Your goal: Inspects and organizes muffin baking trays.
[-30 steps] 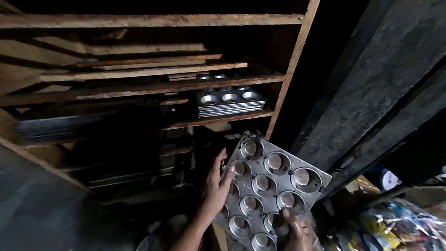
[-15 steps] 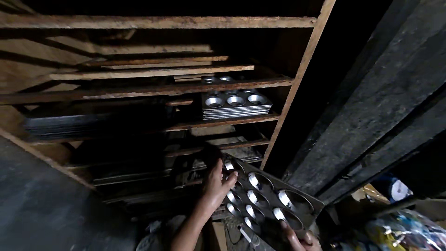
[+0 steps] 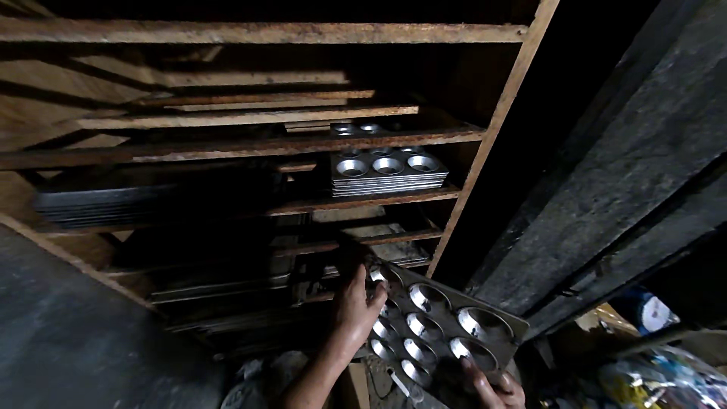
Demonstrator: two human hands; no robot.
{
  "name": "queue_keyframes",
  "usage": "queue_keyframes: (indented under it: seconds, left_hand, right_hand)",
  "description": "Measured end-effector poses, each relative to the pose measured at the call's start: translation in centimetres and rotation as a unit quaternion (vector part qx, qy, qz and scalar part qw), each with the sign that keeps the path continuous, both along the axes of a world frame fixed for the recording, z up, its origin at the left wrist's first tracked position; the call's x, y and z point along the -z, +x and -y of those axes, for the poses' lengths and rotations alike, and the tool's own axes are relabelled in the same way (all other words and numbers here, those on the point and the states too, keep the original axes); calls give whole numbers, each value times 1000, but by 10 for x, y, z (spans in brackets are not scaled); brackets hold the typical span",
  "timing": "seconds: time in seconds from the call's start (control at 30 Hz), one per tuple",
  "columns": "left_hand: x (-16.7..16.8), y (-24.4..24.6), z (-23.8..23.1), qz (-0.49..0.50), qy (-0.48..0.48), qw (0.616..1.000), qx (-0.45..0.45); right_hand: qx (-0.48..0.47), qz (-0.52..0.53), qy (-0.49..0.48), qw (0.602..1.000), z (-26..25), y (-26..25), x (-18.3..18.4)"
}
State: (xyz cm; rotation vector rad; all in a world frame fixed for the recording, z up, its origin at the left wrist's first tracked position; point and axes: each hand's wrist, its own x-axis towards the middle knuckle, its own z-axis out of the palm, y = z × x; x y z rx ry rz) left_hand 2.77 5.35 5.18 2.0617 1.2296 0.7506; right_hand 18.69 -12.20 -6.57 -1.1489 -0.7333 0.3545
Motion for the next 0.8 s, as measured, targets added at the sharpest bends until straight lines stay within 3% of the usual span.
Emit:
queue_keyframes:
  seconds: [0.2,0.43,0.8]
  left_hand:
    - [7,-11,-2,82,36,992,89]
    - [23,-4,-8,282,20,955,92]
    - [29,-4,-8,267,-29,961,72]
  right_hand:
    - [-30,-164,-45,985,1,13,-10]
    - [-41,-217,-56,974,-2,7,-9]
    - [-27,-277,-94,956,-6,-7,7]
